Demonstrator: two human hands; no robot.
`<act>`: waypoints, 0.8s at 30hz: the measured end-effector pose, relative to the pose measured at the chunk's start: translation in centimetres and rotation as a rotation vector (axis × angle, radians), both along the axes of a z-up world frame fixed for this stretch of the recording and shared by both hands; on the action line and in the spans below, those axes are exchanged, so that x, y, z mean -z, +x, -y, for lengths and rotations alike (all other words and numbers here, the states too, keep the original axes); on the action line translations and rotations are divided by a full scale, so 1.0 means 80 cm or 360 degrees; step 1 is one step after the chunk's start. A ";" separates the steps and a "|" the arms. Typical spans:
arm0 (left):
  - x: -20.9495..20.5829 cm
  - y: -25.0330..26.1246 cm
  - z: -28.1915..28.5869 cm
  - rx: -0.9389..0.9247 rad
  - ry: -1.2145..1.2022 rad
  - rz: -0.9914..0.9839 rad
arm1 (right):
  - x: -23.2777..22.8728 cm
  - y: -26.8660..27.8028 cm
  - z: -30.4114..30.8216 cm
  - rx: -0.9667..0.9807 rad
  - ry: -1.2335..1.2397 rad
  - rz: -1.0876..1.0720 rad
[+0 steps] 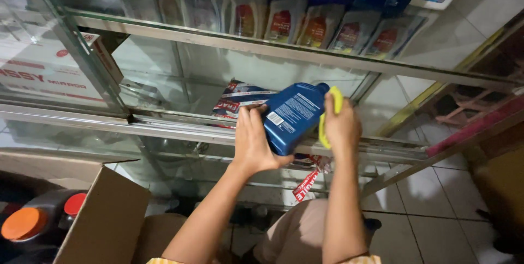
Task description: Cleaning motor oil bottles with a microfiber cloth and organizing them on a display shelf.
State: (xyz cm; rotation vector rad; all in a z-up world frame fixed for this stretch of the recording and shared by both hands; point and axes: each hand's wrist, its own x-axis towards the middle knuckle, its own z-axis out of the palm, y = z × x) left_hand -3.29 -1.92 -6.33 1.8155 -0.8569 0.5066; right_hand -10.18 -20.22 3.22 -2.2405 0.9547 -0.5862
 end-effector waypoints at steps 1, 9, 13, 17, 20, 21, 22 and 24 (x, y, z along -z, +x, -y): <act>0.000 0.000 0.002 -0.0048 0.0010 0.0029 | 0.001 -0.003 -0.005 -0.0006 -0.0039 -0.0098; -0.005 -0.001 0.005 -0.0110 0.0042 0.0108 | 0.034 -0.025 -0.065 -0.0289 -0.1206 0.0307; 0.001 -0.003 -0.002 -0.0028 0.0142 0.0048 | 0.014 -0.005 -0.065 -0.1130 -0.1065 0.0452; -0.018 -0.013 -0.014 0.0089 0.0048 -0.0010 | 0.007 0.055 0.013 -0.0972 -0.1140 0.0114; -0.033 -0.020 -0.013 0.0065 0.0038 -0.0036 | 0.023 0.086 0.055 -0.0614 -0.0914 -0.0152; -0.032 -0.019 -0.012 0.0062 0.0031 -0.0030 | 0.035 0.091 0.053 -0.0615 -0.0923 -0.0147; -0.030 -0.018 -0.010 0.0042 0.0051 -0.0038 | 0.047 0.096 0.052 -0.0624 -0.1167 -0.0073; -0.025 -0.017 -0.008 0.0019 0.0069 -0.0057 | 0.040 0.079 0.020 -0.0636 -0.1410 -0.0007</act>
